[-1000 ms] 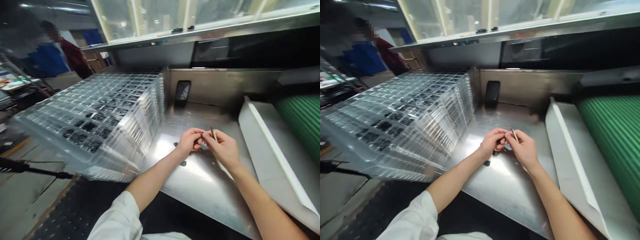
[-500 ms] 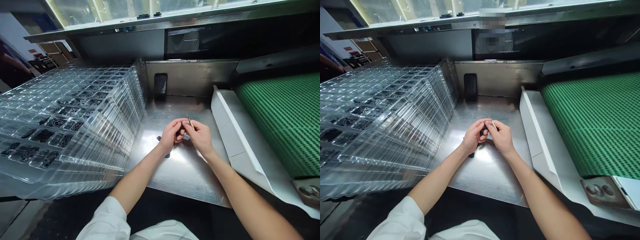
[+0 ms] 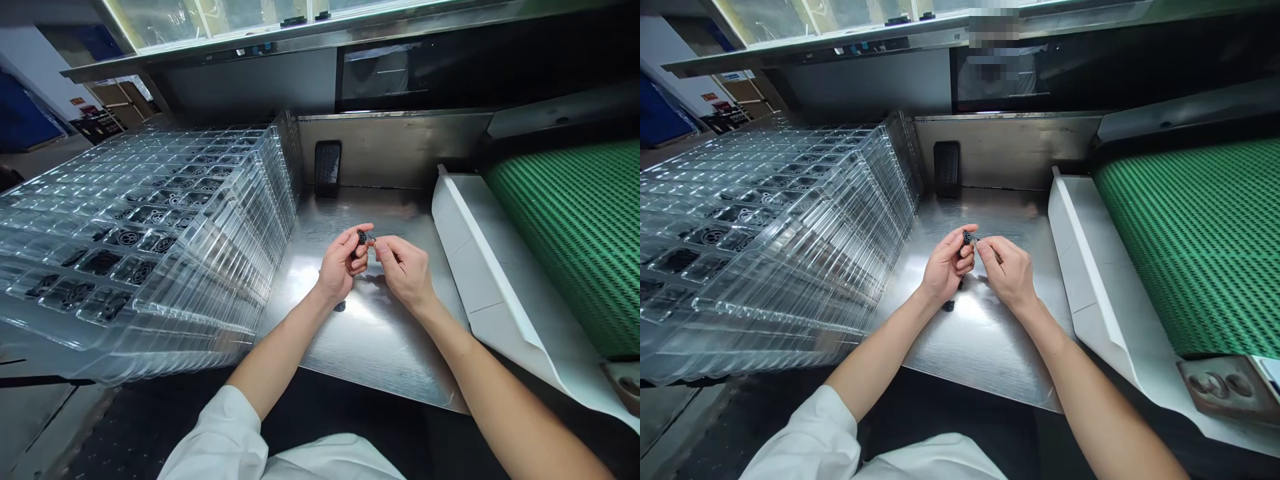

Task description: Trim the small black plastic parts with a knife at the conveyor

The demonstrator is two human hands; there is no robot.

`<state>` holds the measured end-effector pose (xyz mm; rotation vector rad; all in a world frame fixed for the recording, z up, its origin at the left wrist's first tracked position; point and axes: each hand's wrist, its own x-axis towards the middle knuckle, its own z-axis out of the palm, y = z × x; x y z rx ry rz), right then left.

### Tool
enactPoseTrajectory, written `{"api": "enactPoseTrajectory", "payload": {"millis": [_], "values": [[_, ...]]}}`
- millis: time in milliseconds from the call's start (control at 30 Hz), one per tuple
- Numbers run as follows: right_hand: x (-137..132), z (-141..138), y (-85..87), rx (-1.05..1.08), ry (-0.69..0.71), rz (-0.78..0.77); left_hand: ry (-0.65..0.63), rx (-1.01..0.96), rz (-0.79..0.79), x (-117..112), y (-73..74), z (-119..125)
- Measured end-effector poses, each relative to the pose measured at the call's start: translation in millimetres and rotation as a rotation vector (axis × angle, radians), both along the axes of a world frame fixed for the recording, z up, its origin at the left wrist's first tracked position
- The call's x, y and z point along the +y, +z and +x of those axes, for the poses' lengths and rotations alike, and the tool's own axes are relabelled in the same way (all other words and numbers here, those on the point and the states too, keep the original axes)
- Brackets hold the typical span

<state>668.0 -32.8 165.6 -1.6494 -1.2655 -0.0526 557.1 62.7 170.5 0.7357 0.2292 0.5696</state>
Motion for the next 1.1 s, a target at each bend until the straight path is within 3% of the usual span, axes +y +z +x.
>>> {"api": "enactPoseTrajectory", "payload": {"millis": [267, 1100], "values": [[0.9, -1.0, -6.3, -0.145, -0.096, -0.042, 0.019, -0.031, 0.053, 5.0, 0.5, -3.0], [1.3, 0.8, -5.7, -0.176, -0.16, -0.083, 0.003, 0.0, 0.025, 3.5, 1.4, -3.7]]}}
